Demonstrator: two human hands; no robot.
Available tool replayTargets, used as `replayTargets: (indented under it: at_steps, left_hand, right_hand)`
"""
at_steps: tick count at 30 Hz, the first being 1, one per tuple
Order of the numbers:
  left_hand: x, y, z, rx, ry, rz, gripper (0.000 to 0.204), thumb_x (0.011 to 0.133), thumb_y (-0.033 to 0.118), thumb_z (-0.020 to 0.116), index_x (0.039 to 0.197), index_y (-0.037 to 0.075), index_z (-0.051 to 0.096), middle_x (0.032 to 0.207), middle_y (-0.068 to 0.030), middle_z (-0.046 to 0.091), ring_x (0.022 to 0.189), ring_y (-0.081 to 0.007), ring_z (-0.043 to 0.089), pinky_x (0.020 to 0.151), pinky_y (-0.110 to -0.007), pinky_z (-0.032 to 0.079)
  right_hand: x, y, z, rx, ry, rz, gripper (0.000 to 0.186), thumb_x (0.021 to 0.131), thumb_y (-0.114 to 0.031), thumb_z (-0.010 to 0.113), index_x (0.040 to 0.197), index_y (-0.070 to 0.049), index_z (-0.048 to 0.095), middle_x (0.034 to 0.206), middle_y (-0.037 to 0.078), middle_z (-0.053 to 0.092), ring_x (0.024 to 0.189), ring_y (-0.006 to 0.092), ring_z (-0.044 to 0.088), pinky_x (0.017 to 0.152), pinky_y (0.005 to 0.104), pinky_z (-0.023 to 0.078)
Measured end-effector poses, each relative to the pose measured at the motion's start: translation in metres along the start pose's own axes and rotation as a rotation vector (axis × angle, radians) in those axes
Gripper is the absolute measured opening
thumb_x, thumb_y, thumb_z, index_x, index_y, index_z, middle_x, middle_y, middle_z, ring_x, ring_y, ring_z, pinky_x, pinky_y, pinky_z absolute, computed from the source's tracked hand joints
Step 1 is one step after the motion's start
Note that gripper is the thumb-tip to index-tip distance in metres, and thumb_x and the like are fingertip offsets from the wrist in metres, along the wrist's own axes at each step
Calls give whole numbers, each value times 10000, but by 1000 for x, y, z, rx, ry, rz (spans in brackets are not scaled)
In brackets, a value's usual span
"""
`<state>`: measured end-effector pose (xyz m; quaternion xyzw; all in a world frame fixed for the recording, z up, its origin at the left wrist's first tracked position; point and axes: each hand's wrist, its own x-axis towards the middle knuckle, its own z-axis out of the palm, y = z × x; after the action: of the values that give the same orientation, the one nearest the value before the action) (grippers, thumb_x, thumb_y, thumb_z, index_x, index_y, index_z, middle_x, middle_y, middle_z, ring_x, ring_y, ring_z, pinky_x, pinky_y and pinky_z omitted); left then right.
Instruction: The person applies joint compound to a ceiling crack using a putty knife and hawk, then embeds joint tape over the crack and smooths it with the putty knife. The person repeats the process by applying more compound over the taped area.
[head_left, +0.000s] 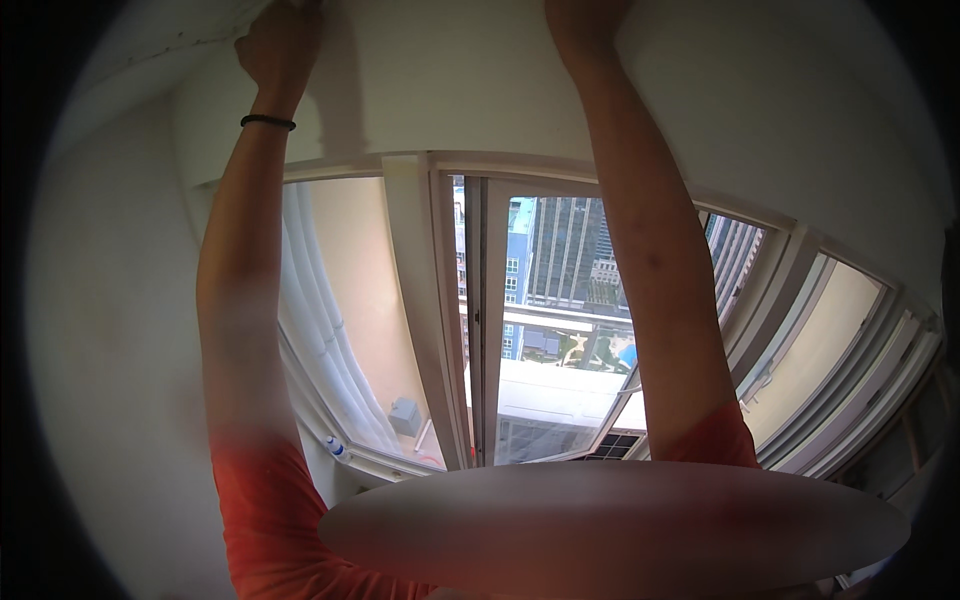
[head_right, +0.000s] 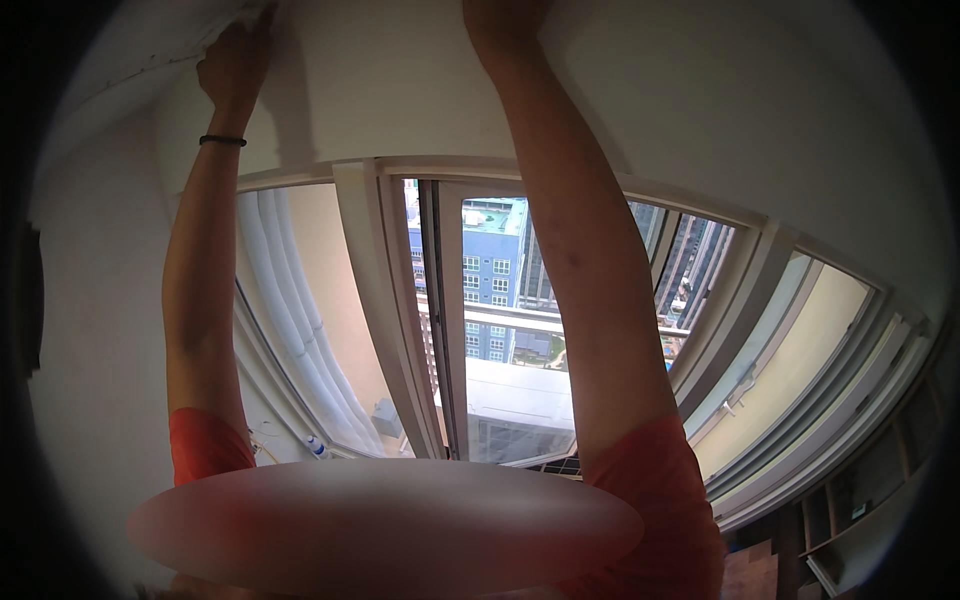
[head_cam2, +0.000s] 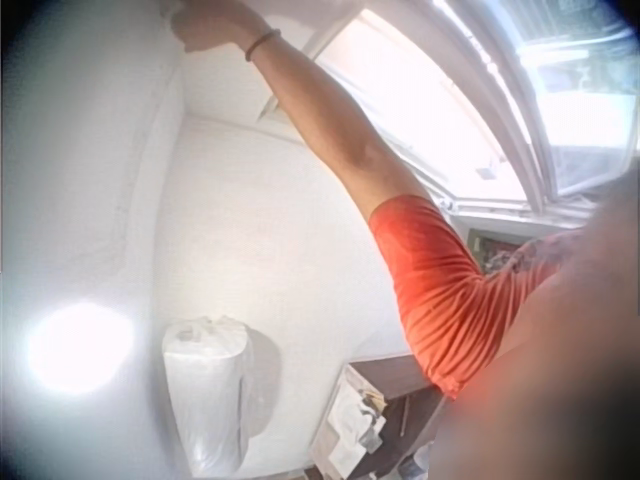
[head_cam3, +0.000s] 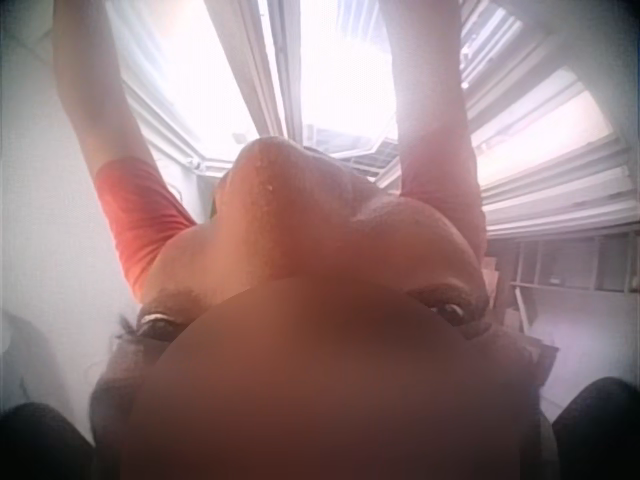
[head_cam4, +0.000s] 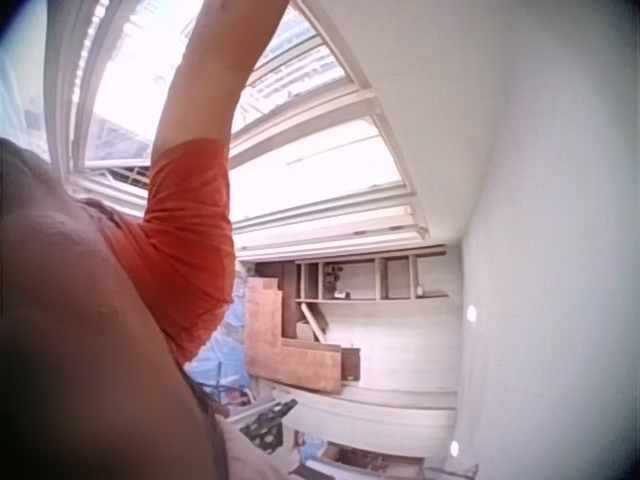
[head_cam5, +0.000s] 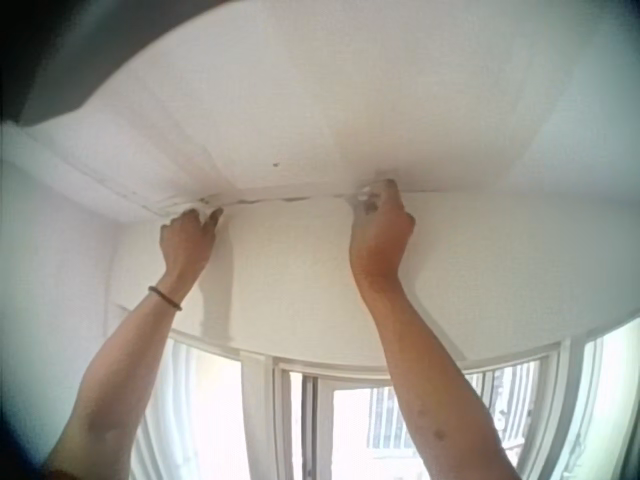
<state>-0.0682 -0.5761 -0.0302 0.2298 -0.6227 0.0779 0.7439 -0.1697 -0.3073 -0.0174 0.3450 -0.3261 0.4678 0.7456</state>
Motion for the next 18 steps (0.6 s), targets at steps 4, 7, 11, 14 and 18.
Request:
replayTargets:
  at_steps: [4, 7, 11, 14, 18]
  left_hand:
    - [2, 2, 0, -3, 46, 41, 594, 1004, 522, 575, 791, -20, 689, 742, -223, 705, 674, -378, 684, 637, -476, 524]
    - [4, 9, -4, -28, 17, -40, 607, 994, 533, 586, 779, -24, 691, 740, -229, 704, 675, -378, 688, 633, -474, 530]
    - [5, 2, 3, -29, 69, -13, 615, 980, 546, 597, 796, -31, 701, 761, -239, 711, 707, -398, 698, 662, -486, 545]
    - [5, 7, -1, -53, -3, -52, 611, 973, 549, 601, 819, -32, 710, 786, -246, 717, 744, -408, 705, 681, -497, 552]
    - [7, 8, 2, -52, 25, -60, 616, 965, 554, 603, 853, -41, 715, 832, -252, 726, 805, -408, 712, 712, -499, 558]
  right_hand:
    - [4, 2, -5, -97, -12, -61, 139, 861, 16, 722, 976, 26, 643, 859, 188, 722, 770, 322, 717, 707, 373, 543]
    - [4, -4, -4, -31, 18, -5, 123, 867, 20, 715, 965, 25, 641, 854, 186, 720, 762, 311, 716, 700, 370, 541]
    - [2, -7, -2, -25, 28, -45, 100, 877, 21, 711, 942, 21, 634, 848, 176, 721, 757, 299, 717, 700, 359, 541]
    - [0, -7, 0, -7, 37, -29, 106, 872, 23, 722, 928, 17, 632, 843, 163, 724, 754, 284, 719, 704, 351, 542]
    - [0, -6, 0, 27, 32, -37, 117, 867, 18, 741, 911, 14, 633, 841, 157, 727, 743, 269, 714, 703, 343, 539]
